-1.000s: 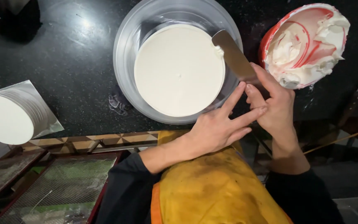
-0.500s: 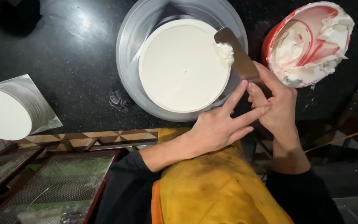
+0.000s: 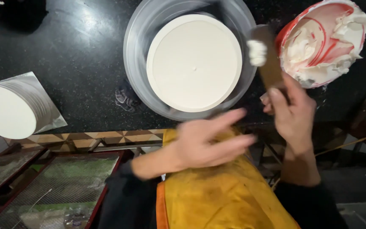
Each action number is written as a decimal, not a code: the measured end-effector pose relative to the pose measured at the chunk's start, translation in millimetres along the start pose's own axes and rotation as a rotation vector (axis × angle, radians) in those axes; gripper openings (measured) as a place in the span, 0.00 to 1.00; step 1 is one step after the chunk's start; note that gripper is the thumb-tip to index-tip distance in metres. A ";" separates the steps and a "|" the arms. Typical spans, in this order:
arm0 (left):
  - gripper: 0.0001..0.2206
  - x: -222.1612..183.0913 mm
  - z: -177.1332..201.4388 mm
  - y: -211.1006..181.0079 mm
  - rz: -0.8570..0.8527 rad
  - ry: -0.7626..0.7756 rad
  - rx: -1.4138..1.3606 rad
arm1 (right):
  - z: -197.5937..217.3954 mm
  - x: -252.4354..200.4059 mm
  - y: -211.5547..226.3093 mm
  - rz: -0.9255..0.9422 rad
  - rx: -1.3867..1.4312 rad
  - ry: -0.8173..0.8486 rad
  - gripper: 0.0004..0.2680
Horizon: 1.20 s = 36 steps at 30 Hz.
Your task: The person places a round cake on a turntable and scoops white buttercream from a bucket with a spatula, spreading it over the cake top. They rotate the turntable and smooth the frosting with a spatula and an orange scraper, working the sides and top of the cake.
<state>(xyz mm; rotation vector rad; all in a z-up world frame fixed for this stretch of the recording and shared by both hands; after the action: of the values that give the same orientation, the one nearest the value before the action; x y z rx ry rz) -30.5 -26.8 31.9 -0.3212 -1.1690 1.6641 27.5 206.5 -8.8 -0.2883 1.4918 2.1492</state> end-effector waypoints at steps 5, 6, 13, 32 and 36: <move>0.16 -52.2 137.4 112.0 0.355 -0.515 0.074 | 8.7 -36.7 -76.6 0.113 -0.149 -0.146 0.18; 0.17 -73.1 154.0 154.4 0.564 -0.581 0.093 | 5.1 -42.0 -86.9 0.199 -0.431 -0.205 0.18; 0.16 -76.8 130.0 234.7 0.925 -0.157 -0.309 | -22.4 -43.2 -137.5 0.209 -0.596 -0.309 0.23; 0.30 -53.5 -67.7 19.5 0.471 0.253 -1.306 | -34.4 -71.7 20.8 0.200 -0.041 0.238 0.26; 0.32 -57.4 -71.3 23.7 0.448 0.240 -1.431 | -37.5 -66.8 26.0 0.218 -0.071 0.212 0.26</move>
<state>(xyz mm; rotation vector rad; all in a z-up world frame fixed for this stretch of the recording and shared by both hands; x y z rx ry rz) 29.5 -36.8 -40.5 -1.6938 -2.0108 0.7740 66.8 146.1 27.9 -0.4058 1.6301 2.4102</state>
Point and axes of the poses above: each hand's wrist, its own x-axis towards the middle knuckle, its own z-axis out of the back of the hand, y = z × x, the point moved 4 cm from there along x, towards the middle knuckle, and after that the axes turned 10 degrees about y, right-handed, at the moved point
